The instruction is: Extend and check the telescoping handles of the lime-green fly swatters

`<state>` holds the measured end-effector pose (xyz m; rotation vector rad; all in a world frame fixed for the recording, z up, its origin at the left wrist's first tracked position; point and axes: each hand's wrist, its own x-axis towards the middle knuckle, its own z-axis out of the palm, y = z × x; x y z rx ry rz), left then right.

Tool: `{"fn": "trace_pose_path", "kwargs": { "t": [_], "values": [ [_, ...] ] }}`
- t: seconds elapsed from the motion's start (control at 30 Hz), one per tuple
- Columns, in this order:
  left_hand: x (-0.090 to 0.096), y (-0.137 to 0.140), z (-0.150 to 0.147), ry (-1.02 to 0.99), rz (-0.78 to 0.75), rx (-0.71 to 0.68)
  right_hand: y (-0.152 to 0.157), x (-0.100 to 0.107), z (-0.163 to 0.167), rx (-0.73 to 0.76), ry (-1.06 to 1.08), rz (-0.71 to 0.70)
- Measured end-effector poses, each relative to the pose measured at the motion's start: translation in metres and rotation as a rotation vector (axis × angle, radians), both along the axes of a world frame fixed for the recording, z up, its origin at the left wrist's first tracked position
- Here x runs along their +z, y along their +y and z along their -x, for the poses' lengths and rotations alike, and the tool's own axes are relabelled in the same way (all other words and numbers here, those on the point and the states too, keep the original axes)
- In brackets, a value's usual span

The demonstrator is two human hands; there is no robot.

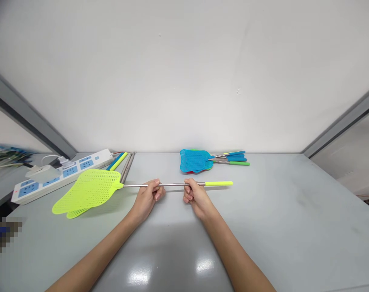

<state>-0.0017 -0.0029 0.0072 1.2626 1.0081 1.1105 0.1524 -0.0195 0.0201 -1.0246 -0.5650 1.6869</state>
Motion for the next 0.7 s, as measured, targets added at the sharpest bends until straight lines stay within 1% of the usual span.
{"fn": "trace_pose_path", "kwargs": {
  "t": [0.23,0.37,0.57,0.7],
  "values": [
    [-0.004,-0.001,-0.001,0.024,-0.003,0.030,-0.001,-0.007,0.003,-0.035,0.004,-0.070],
    [-0.002,-0.001,-0.002,0.004,0.017,0.009,-0.001,-0.009,0.003,-0.042,0.020,-0.072],
    [0.001,-0.003,-0.004,0.013,-0.007,-0.048,-0.003,-0.007,0.005,0.025,0.046,-0.090],
    [0.003,-0.005,-0.005,0.077,-0.042,-0.082,-0.007,-0.006,0.012,0.104,0.079,-0.079]
  ]
}}
